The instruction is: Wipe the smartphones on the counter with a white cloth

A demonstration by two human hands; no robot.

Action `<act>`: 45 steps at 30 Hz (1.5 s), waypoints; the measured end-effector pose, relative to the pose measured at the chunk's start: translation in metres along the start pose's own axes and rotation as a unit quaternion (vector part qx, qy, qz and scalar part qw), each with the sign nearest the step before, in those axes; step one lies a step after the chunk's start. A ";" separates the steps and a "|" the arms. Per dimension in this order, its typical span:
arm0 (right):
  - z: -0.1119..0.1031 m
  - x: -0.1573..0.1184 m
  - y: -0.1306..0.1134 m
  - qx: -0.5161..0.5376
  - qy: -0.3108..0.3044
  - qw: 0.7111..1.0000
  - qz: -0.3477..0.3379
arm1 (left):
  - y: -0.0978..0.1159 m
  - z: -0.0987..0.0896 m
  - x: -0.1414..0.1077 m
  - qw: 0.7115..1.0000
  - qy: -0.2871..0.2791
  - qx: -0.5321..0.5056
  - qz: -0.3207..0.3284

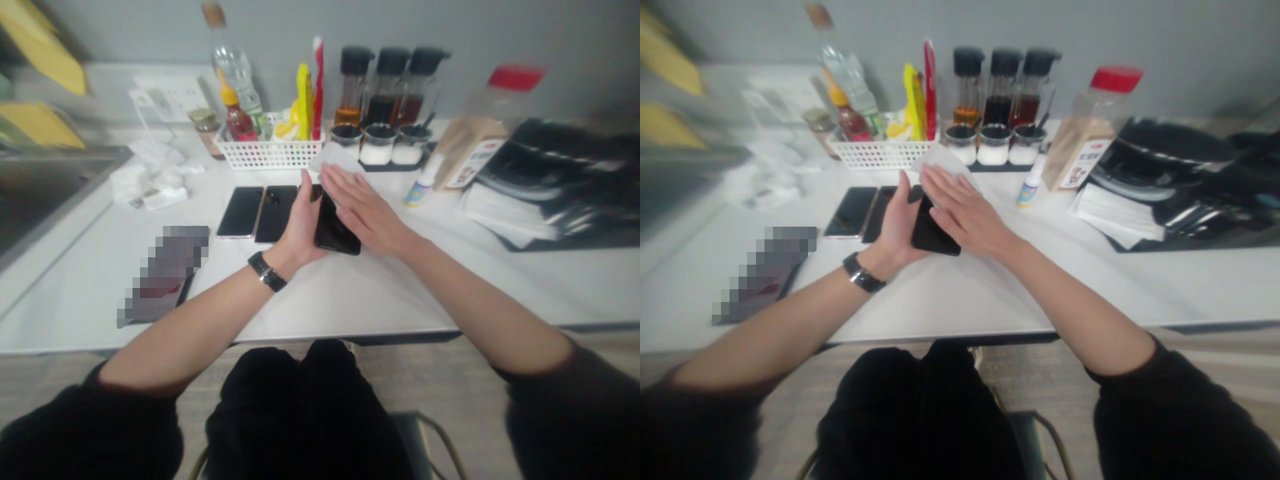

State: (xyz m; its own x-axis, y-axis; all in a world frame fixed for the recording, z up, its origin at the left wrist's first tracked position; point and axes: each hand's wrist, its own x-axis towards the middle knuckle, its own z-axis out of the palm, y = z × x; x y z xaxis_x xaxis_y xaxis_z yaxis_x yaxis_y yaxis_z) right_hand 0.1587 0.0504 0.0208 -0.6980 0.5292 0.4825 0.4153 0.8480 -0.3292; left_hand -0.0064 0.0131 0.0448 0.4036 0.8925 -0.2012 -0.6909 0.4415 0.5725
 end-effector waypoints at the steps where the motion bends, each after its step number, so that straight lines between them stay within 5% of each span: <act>1: -0.001 0.000 0.004 -0.013 0.015 1.000 0.023 | -0.003 0.001 0.001 1.000 -0.004 -0.007 -0.014; 4: 0.002 -0.001 0.005 -0.009 0.014 1.000 0.020 | -0.005 0.000 0.003 1.000 0.008 -0.021 -0.018; 9: 0.011 -0.001 -0.010 0.041 -0.055 0.993 -0.100 | 0.007 -0.007 0.005 0.997 0.049 -0.014 0.056; 15: 0.001 -0.001 0.004 -0.016 0.021 0.999 0.033 | 0.003 0.000 0.001 1.000 -0.010 -0.019 0.006; 20: 0.005 0.001 -0.013 0.038 -0.001 0.996 -0.081 | 0.004 -0.003 0.000 0.999 -0.008 0.007 0.037; 31: -0.005 0.002 -0.004 0.046 0.295 0.949 0.101 | 0.003 0.004 -0.003 1.000 -0.012 0.011 0.014; 37: -0.005 0.005 -0.013 0.059 0.239 0.965 0.086 | -0.002 0.002 0.002 1.000 -0.002 -0.007 -0.006; 42: -0.004 0.004 -0.021 0.117 0.107 0.986 -0.044 | 0.003 -0.001 0.001 0.999 0.040 0.001 0.015; 45: -0.003 0.006 -0.007 0.109 0.117 0.985 -0.068 | 0.005 -0.002 0.002 0.999 0.042 0.015 0.018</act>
State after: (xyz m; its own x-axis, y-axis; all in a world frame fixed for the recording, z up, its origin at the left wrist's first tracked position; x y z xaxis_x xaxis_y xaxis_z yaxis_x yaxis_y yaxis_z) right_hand 0.1533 0.0479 0.0284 -0.5748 0.4253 0.6991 0.1750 0.8984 -0.4027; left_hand -0.0101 0.0172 0.0455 0.3256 0.9131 -0.2454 -0.6849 0.4068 0.6045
